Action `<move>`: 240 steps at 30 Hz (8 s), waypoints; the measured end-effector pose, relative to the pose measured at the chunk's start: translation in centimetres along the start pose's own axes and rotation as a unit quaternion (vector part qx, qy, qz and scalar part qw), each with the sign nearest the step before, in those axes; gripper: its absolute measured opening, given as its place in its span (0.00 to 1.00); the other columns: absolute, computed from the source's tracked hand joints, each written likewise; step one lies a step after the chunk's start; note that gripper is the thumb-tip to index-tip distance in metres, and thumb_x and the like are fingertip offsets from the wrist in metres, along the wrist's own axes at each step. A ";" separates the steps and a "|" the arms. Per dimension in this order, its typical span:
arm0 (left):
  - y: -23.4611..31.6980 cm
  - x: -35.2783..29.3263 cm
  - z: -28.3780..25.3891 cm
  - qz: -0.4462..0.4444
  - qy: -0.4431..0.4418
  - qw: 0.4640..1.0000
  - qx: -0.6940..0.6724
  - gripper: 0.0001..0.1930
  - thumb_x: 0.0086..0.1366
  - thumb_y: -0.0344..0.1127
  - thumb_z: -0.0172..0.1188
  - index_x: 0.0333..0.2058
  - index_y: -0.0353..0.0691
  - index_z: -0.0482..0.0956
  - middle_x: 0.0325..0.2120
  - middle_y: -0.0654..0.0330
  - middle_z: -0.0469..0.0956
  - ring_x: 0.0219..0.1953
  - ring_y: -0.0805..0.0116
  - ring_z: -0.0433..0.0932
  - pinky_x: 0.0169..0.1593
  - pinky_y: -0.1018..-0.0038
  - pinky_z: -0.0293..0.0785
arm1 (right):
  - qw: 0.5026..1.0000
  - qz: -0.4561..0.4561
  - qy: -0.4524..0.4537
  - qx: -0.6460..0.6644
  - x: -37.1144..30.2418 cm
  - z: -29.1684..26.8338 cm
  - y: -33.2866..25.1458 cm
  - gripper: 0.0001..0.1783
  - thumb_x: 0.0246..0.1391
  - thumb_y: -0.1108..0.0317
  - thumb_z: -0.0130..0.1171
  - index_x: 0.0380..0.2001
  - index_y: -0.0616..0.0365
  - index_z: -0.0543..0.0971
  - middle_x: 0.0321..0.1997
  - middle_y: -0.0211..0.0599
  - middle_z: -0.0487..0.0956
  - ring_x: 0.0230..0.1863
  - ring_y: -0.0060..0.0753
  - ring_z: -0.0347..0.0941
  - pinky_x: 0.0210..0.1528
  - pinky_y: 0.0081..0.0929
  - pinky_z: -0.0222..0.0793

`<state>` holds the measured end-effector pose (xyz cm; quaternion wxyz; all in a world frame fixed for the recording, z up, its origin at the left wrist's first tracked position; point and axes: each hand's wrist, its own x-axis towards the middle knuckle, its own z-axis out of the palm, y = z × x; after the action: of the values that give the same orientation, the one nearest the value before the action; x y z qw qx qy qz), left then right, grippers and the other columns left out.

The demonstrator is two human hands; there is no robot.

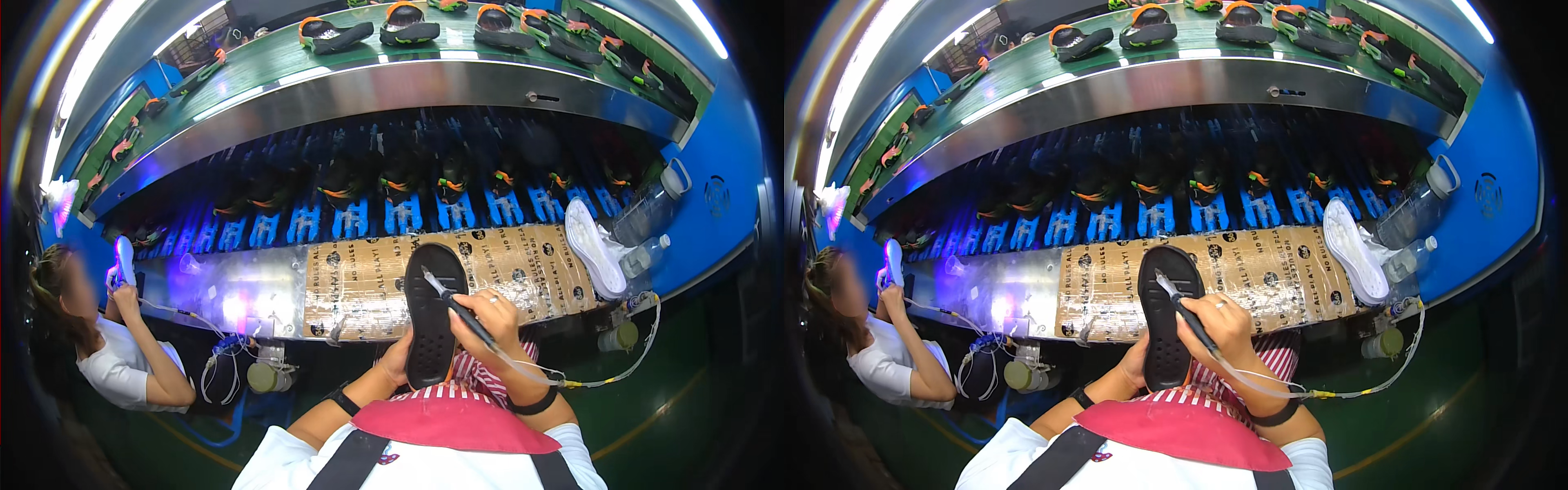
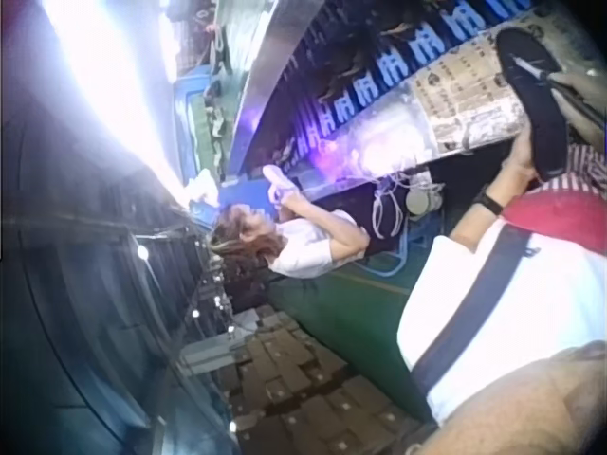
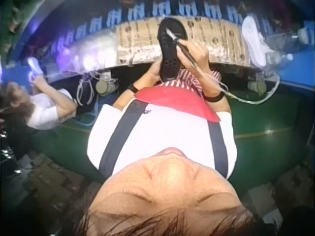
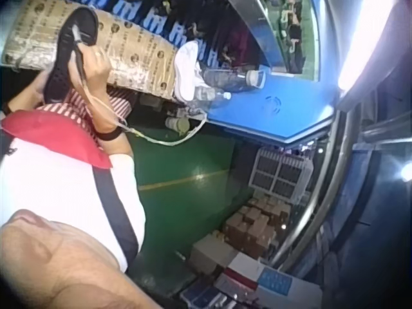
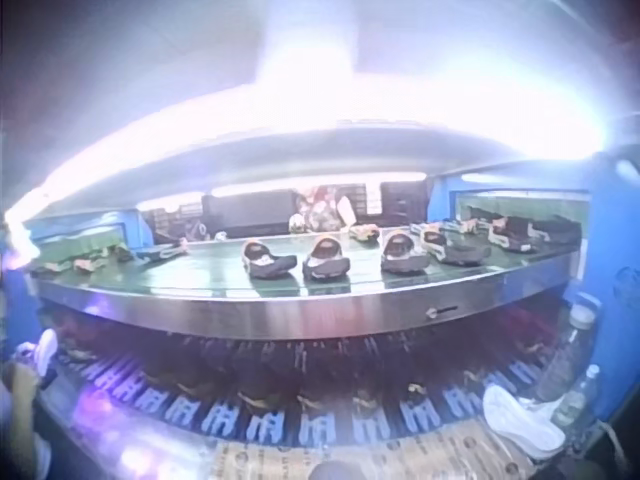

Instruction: Apply adhesive or primer to the soles of shoes using a brush at a manufacturing station.

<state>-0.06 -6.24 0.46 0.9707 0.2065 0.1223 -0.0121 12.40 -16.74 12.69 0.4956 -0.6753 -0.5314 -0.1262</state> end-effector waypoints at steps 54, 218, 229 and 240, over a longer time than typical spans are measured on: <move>6.1 0.6 -1.9 0.155 -0.029 0.988 -0.001 0.41 0.54 0.66 0.45 0.50 0.30 0.63 0.42 0.43 0.70 0.41 0.53 0.74 0.43 0.61 0.73 | 0.903 0.175 -0.216 0.329 -4.6 2.2 0.0 0.13 0.38 0.74 0.63 0.33 0.60 0.78 0.22 0.38 0.75 0.23 0.33 0.72 0.26 0.24 0.65; 9.6 0.5 0.4 0.135 -0.060 0.988 0.040 0.47 0.45 0.70 0.49 0.54 0.34 0.59 0.43 0.36 0.68 0.39 0.41 0.73 0.39 0.55 0.75 | 0.909 0.169 -0.216 0.314 -4.0 3.0 -0.2 0.12 0.41 0.73 0.62 0.34 0.61 0.79 0.19 0.37 0.75 0.20 0.27 0.71 0.23 0.22 0.64; 11.2 0.8 -1.1 -0.059 -0.007 0.998 0.028 0.23 0.57 0.39 0.45 0.47 0.26 0.67 0.39 0.44 0.74 0.37 0.58 0.78 0.42 0.65 0.75 | 0.918 0.093 -0.266 0.277 -4.3 3.2 0.1 0.13 0.39 0.72 0.63 0.33 0.60 0.79 0.24 0.38 0.77 0.23 0.34 0.72 0.28 0.25 0.66; 11.6 1.8 -0.7 -0.173 0.046 0.948 0.262 0.17 0.58 0.45 0.52 0.38 0.38 0.76 0.33 0.58 0.77 0.32 0.73 0.76 0.36 0.79 0.73 | 0.916 0.051 -0.287 0.278 -4.2 4.3 -0.4 0.11 0.39 0.73 0.63 0.31 0.61 0.79 0.23 0.40 0.77 0.25 0.36 0.73 0.30 0.26 0.67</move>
<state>2.38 4.72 4.07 0.8587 0.4297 0.1928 -0.2021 8.87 -15.82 7.90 0.4953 -0.5440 -0.6291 0.2508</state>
